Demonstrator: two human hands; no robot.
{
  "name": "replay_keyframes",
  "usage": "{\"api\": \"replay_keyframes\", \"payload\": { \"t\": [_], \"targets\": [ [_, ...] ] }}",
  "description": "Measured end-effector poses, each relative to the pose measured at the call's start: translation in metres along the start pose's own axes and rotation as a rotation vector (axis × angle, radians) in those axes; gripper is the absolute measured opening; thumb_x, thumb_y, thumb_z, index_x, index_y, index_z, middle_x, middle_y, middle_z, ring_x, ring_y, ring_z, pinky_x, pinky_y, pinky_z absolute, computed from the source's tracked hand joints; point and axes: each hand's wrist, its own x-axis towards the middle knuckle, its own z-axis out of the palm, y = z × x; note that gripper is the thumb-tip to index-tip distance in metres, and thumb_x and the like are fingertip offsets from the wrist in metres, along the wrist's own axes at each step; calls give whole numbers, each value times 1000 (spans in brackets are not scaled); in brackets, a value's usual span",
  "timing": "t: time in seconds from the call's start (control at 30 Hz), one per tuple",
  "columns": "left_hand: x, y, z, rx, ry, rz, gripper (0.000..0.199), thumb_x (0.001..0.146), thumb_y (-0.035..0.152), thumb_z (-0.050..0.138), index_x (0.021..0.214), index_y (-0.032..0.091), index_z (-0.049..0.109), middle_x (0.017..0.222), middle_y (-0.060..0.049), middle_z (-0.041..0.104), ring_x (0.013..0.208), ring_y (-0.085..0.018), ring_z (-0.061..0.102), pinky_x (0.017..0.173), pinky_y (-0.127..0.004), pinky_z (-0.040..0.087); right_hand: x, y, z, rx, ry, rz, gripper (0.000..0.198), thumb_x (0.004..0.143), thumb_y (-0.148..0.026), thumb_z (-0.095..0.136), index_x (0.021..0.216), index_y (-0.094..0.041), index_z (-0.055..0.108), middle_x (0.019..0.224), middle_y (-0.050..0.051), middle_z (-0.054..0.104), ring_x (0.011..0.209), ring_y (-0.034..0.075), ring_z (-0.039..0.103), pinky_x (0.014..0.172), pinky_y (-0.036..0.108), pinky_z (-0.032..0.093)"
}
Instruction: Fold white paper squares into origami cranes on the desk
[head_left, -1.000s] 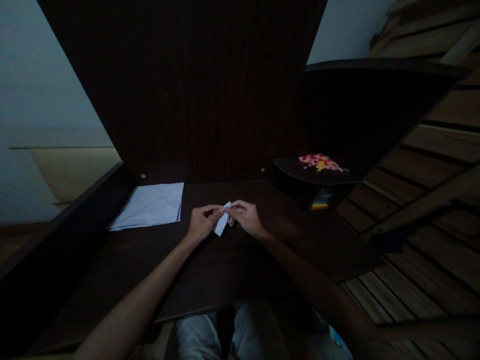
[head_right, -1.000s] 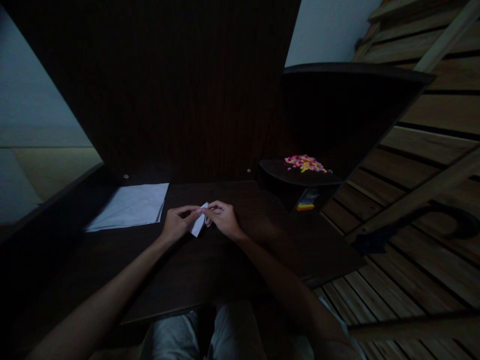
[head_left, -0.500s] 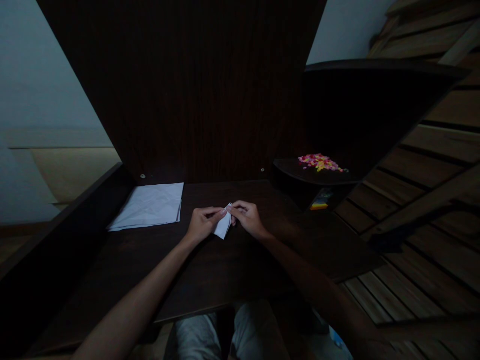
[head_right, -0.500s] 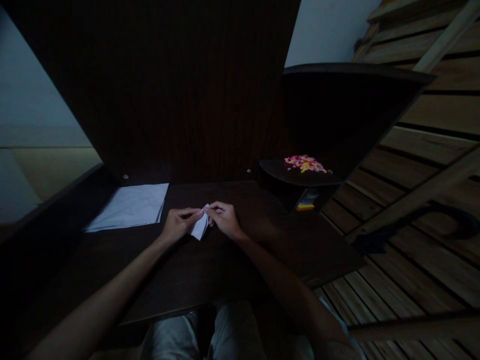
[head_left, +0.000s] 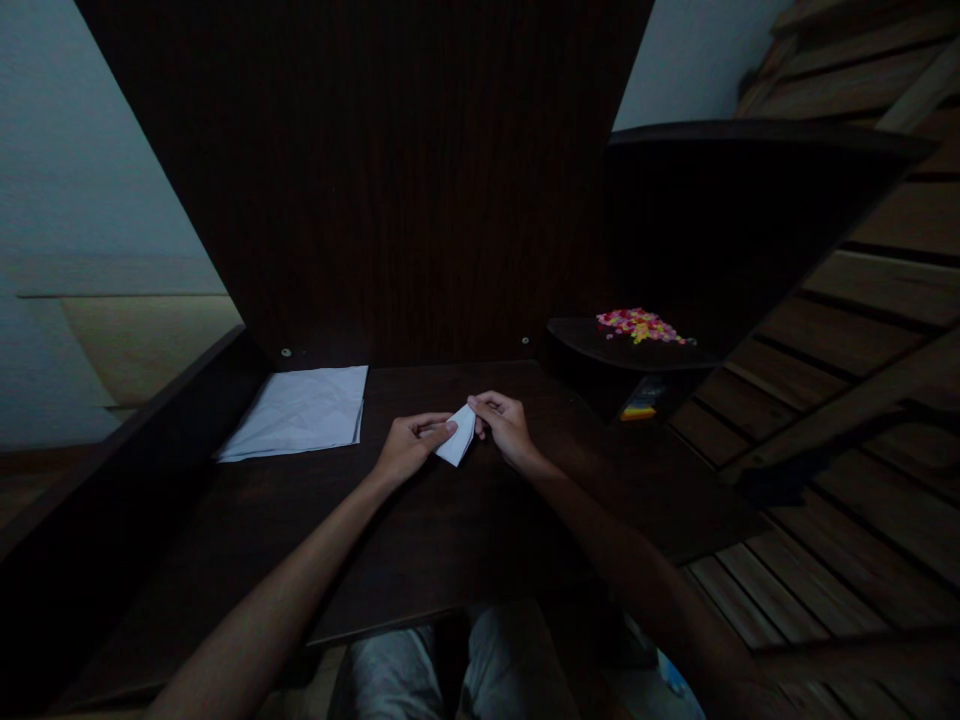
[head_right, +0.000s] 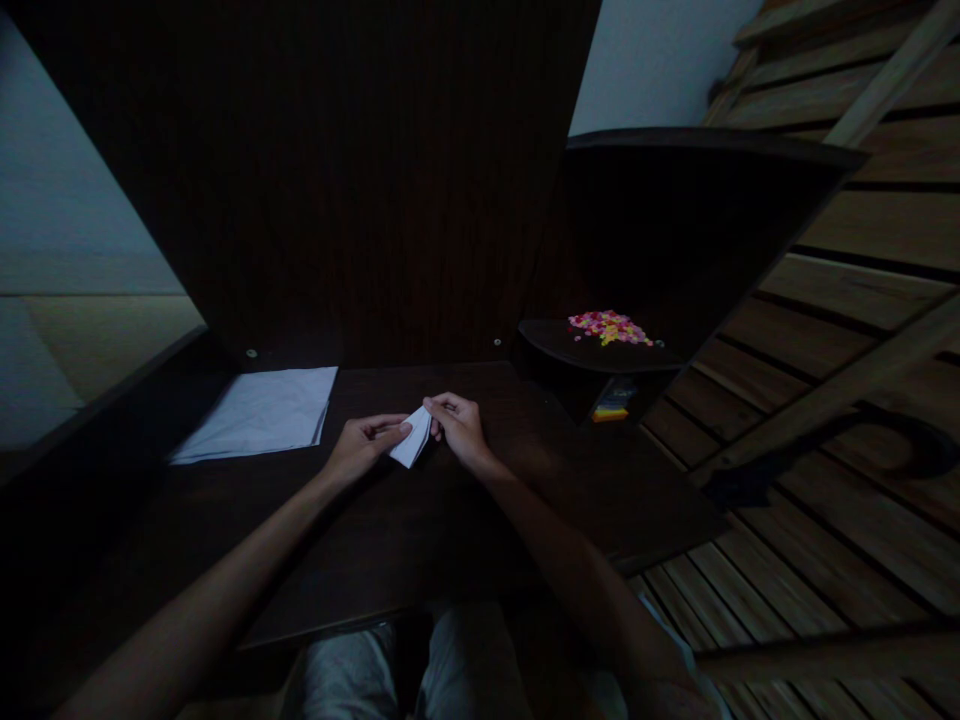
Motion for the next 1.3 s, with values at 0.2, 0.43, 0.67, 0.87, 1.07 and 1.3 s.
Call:
{"api": "replay_keyframes", "payload": {
  "t": [0.2,0.43,0.67,0.87,1.07,1.3],
  "targets": [
    [-1,1,1,49,23,11,41,64,42,76,93,13,74,80,-8,74,68,-19,66,62,-28,50,2,1,-1,-2,13,-16,30,69,-45,70,66,-17,60,44,-5,51,38,8,45,36,20,37],
    [-1,3,1,36,31,27,37,66,45,74,85,13,75,76,-8,74,66,-19,65,59,-27,50,1,1,1,-21,-10,-29,32,70,-48,69,69,-17,60,44,-5,51,38,9,46,37,21,39],
    [0,0,0,59,80,80,36,67,46,72,81,13,74,72,-7,73,62,-18,64,56,-26,49,-4,2,6,-54,-76,16,34,67,-49,71,72,-18,58,52,-4,55,41,9,48,37,20,38],
    [-2,1,1,99,76,101,37,67,47,72,81,12,74,71,-7,72,60,-18,63,53,-25,48,-6,3,7,-82,-104,15,35,60,-46,76,67,-17,58,55,-3,54,46,9,49,39,20,37],
    [-3,3,2,108,60,107,35,69,44,71,82,12,74,70,-7,71,60,-17,62,54,-25,48,-4,-1,5,-103,-94,-21,35,71,-49,67,58,-17,57,48,-4,48,43,8,43,41,21,33],
    [-4,3,3,91,28,120,34,71,44,70,83,12,74,71,-7,72,61,-18,63,56,-26,48,-6,2,6,-21,-45,47,39,72,-52,64,57,-18,51,47,-5,42,39,7,37,36,21,27]
  ]
}}
